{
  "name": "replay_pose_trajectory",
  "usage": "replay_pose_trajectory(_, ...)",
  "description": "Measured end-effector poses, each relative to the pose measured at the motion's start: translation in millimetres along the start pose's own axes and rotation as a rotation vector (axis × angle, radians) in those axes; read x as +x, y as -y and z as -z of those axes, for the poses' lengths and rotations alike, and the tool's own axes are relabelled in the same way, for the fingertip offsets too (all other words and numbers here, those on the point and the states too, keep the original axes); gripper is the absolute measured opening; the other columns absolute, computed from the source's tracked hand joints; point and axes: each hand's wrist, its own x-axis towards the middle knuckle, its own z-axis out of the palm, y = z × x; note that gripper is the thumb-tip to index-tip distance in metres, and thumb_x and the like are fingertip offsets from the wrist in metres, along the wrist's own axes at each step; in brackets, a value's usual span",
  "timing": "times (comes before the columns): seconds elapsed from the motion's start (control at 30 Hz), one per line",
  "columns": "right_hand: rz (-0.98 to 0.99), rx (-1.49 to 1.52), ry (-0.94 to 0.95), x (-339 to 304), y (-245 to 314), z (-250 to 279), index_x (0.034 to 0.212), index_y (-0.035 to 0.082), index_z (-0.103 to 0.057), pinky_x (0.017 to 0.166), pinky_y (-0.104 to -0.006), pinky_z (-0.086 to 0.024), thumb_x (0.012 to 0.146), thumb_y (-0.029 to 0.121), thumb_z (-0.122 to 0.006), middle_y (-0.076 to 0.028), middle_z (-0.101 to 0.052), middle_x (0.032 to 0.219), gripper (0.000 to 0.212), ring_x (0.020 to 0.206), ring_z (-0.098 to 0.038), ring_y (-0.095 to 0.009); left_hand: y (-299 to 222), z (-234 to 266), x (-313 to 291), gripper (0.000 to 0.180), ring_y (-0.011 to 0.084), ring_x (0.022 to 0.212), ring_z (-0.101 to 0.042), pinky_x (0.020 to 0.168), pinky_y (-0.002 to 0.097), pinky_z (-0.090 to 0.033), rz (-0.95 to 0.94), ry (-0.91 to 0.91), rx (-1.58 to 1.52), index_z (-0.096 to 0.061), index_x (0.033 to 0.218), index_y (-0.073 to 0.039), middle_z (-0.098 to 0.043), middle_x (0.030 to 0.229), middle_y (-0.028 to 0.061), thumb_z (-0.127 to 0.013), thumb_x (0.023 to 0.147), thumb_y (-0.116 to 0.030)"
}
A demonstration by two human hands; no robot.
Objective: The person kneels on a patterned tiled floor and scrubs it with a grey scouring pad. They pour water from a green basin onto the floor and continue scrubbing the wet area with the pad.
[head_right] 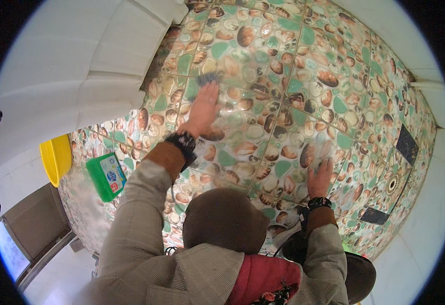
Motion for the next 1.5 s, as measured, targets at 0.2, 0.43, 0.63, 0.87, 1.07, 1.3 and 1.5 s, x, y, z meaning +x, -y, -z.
replay_pose_trajectory(0.2,0.047,-0.007,-0.033,-0.9,-3.5,-2.8,0.129,-0.009,-0.032,0.106,-0.0427,-0.024,0.079,0.018,-0.06,-0.028,-0.025,0.138,0.064,0.128,-0.025,-0.04,55.8,14.0,3.7,0.059,0.0352,0.128,-0.03,0.108,0.0384,-0.023,0.03,0.053,0.051,-0.032,0.132,0.004,-0.029,0.14,0.0216,-0.056,0.082,-0.015)
replay_pose_trajectory(0.43,0.021,0.081,-0.034,-0.2,-6.9,-0.7,0.129,-0.007,-0.032,0.106,-0.0429,-0.025,0.077,0.018,-0.061,-0.028,-0.026,0.138,0.065,0.128,-0.027,-0.04,96.0,13.6,95.3,0.053,0.0355,0.129,-0.029,0.108,0.0388,-0.023,0.195,0.039,0.16,-0.033,0.13,0.006,-0.03,0.139,0.0224,-0.051,0.085,-0.015)
replay_pose_trajectory(0.63,0.023,0.024,-0.056,-0.7,-2.1,-2.7,0.128,-0.007,-0.033,0.106,-0.0432,-0.025,0.078,0.017,-0.06,-0.027,-0.027,0.137,0.062,0.127,-0.027,-0.04,44.6,14.3,-10.3,0.056,0.0346,0.128,-0.03,0.107,0.0396,-0.026,0.06,0.087,0.106,-0.032,0.132,0.004,-0.031,0.139,0.0201,-0.053,0.082,-0.012)
replay_pose_trajectory(0.87,0.011,0.049,-0.107,-1.5,0.5,-7.0,0.126,-0.008,-0.034,0.105,-0.0443,-0.025,0.078,0.018,-0.061,-0.028,-0.029,0.136,0.061,0.126,-0.028,-0.042,45.6,3.3,-10.0,0.052,0.0343,0.126,-0.033,0.107,0.0392,-0.026,-0.05,0.062,0.111,-0.038,0.128,0.006,-0.036,0.135,0.0215,-0.049,0.077,-0.002)
replay_pose_trajectory(1.07,0.035,0.038,-0.046,-1.5,2.3,0.8,0.126,-0.007,-0.034,0.106,-0.0438,-0.024,0.077,0.015,-0.062,-0.03,-0.028,0.135,0.061,0.127,-0.026,-0.042,30.7,3.2,135.6,0.04,0.0365,0.116,-0.042,0.101,0.0409,-0.032,-0.092,-0.17,0.064,-0.046,0.116,0.006,-0.045,0.125,0.0234,-0.047,0.077,-0.003)
replay_pose_trajectory(1.3,0.002,0.097,-0.011,-0.2,6.2,7.4,0.129,-0.008,-0.03,0.106,-0.0422,-0.025,0.077,0.016,-0.062,-0.028,-0.029,0.135,0.065,0.127,-0.027,-0.04,-79.9,-42.9,76.7,0.042,0.0294,0.121,-0.04,0.104,0.0375,-0.028,-0.411,0.005,0.01,-0.044,0.125,0.001,-0.044,0.13,0.0171,-0.039,0.085,-0.011)
replay_pose_trajectory(1.5,0.02,-0.046,-0.063,0.5,8.8,2.3,0.128,-0.005,-0.034,0.106,-0.0402,-0.028,0.077,0.019,-0.061,-0.026,-0.031,0.134,0.063,0.127,-0.029,-0.038,26.1,-15.5,26.9,0.045,0.0305,0.128,-0.031,0.109,0.0352,-0.021,-0.15,0.151,-0.145,-0.039,0.13,-0.001,-0.036,0.137,0.017,-0.036,0.086,-0.011)
